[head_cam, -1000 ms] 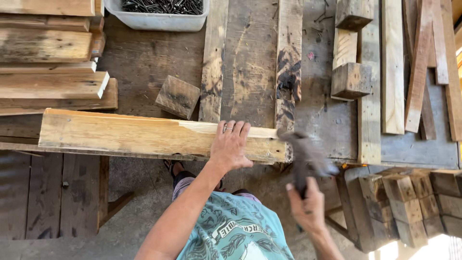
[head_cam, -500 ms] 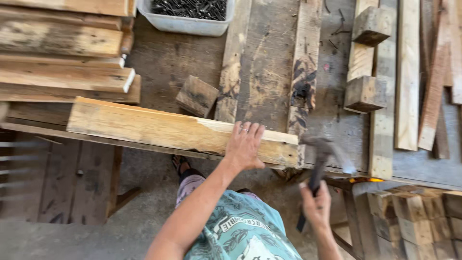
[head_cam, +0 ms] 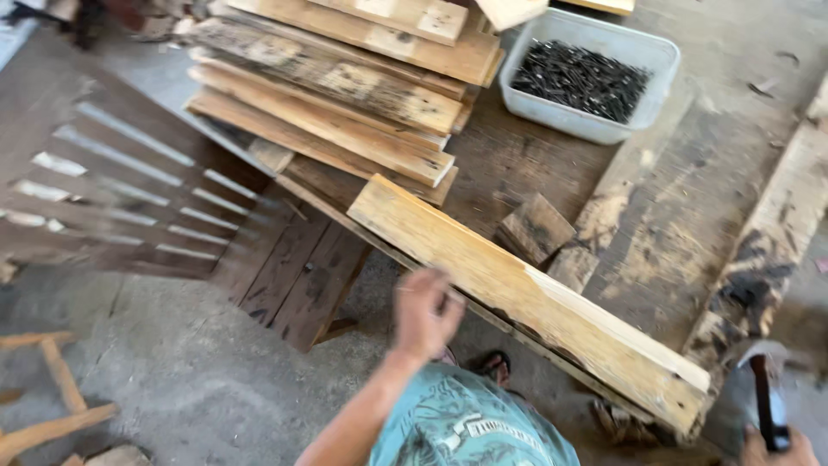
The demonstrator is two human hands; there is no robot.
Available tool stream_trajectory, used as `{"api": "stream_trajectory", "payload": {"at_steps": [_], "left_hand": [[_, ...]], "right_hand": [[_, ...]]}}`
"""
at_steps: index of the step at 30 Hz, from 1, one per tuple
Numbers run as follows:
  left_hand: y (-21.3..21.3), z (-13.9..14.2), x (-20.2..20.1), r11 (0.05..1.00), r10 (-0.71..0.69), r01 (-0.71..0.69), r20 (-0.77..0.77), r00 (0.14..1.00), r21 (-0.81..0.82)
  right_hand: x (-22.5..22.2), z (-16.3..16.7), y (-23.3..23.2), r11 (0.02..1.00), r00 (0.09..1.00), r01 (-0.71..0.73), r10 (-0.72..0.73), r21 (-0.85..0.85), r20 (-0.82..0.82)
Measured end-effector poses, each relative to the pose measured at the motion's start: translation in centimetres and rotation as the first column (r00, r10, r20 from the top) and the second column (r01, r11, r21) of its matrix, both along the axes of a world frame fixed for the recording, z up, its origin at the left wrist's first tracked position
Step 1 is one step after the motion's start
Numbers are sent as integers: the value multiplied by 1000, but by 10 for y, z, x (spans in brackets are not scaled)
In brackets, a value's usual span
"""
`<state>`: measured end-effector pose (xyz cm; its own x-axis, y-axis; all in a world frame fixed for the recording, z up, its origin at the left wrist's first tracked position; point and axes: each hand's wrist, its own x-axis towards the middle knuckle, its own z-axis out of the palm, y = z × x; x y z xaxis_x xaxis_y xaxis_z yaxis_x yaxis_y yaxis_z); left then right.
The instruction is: The person selects a wooden plank from a stack on the workbench and positions it, then takes nails from a bin and hammers them into the plank with a claw hammer, repositioning the plank between nails. At the end the person sets the plank down on the bench.
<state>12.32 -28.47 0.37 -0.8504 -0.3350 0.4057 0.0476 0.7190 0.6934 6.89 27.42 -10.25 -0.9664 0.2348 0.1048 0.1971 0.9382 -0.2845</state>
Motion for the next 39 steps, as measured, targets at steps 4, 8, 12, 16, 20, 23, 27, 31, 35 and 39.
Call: {"api": "stream_trajectory", "payload": {"at_steps": [4,8,12,16,20,23,27,31,35,39], "left_hand": [[-62,4,-26,989,146,-146,-2,989,-5],[-53,-3,-125,973,-210,193,140,968,126],[7,-16,-235,782,-598,622,230,768,-46],[21,-34,-260,680,-572,715,726,382,161],[8,-45,-229,615,-624,760,718,308,208],[16,-39,-208,604,-596,769,760,260,211],[24,-19,-190,689,-450,716,842,297,115],[26,-4,-192,709,-405,692,881,246,133],[21,0,-185,586,-482,807,831,278,69],[16,-3,-176,571,-438,819,823,361,-55]], "right_hand": [[20,21,-32,928,993,117,-100,354,-68],[21,44,-64,947,974,221,-202,233,-104],[14,51,-73,952,958,268,-246,151,-150],[20,43,-68,949,945,298,-279,98,-171],[27,34,-67,948,944,296,-272,118,-188],[30,28,-64,928,923,371,-363,40,-129],[32,25,-60,932,922,363,-356,17,-149],[35,21,-57,926,917,377,-374,-6,-142],[36,17,-56,921,916,389,-388,-16,-103],[37,14,-57,922,917,386,-383,4,-115]]}}
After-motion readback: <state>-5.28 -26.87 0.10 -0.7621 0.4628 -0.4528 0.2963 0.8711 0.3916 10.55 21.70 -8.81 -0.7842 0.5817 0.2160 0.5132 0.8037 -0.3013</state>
